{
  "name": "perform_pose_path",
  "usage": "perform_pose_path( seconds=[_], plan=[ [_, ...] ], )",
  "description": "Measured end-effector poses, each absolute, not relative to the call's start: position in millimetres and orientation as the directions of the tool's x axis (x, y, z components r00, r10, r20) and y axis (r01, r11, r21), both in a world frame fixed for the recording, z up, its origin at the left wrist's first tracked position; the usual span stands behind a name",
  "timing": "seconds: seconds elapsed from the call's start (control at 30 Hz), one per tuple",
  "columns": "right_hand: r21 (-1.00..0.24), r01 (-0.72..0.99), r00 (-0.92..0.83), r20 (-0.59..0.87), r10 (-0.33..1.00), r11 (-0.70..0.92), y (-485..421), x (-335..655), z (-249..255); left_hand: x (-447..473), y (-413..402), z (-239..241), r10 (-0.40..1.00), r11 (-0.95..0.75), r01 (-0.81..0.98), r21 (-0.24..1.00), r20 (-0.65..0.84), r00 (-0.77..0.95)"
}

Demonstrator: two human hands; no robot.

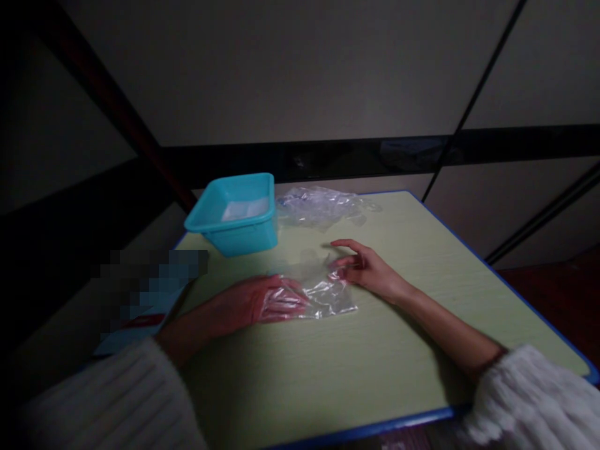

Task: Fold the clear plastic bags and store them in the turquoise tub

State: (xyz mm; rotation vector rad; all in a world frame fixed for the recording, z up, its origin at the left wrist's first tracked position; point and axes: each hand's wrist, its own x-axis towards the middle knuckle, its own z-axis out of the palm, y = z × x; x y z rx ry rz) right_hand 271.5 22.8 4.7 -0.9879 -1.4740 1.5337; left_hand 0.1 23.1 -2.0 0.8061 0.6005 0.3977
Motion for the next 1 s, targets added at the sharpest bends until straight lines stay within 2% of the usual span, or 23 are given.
perform_pose_path(
  seconds=[0.17,0.27,0.37,0.47,0.57,0.77,0.9,1.0],
  plan=[
    [-0.997,0.066,-0.417,0.008,0.909,0.039,22.6,272.2,7.2,-9.2,23.3,-4.7,0.715,0.511,-0.181,0.84,-0.299,0.632],
    [-0.987,0.133,-0.393,0.03,0.919,0.089,22.6,271.9,7.8,-11.9,20.0,-1.6,0.83,0.412,-0.192,0.891,-0.281,0.481],
    [-0.954,0.248,-0.374,0.066,0.925,0.168,23.0,272.1,6.5,-7.0,17.5,3.2,0.923,0.274,-0.109,0.955,-0.229,0.31],
    [-0.901,0.373,-0.355,0.083,0.931,0.223,23.0,272.0,4.2,-0.6,18.7,4.0,0.965,0.076,0.136,0.988,-0.107,0.24],
    [-0.865,0.442,-0.329,0.09,0.94,0.238,22.5,271.1,2.7,2.4,19.5,2.0,0.976,-0.061,0.393,0.917,-0.027,0.215],
    [-0.848,0.463,-0.322,0.11,0.94,0.258,20.9,269.4,3.1,2.1,14.3,-2.3,0.97,-0.22,0.565,0.795,0.115,0.215],
    [-0.827,0.48,-0.309,0.152,0.939,0.292,18.7,267.0,3.7,0.8,11.4,-7.9,0.862,-0.505,0.693,0.515,0.336,0.379],
    [-0.792,0.518,-0.296,0.187,0.937,0.322,16.3,264.6,5.9,0.1,10.4,-10.4,0.806,-0.586,0.714,0.383,0.364,0.466]
  ],
)
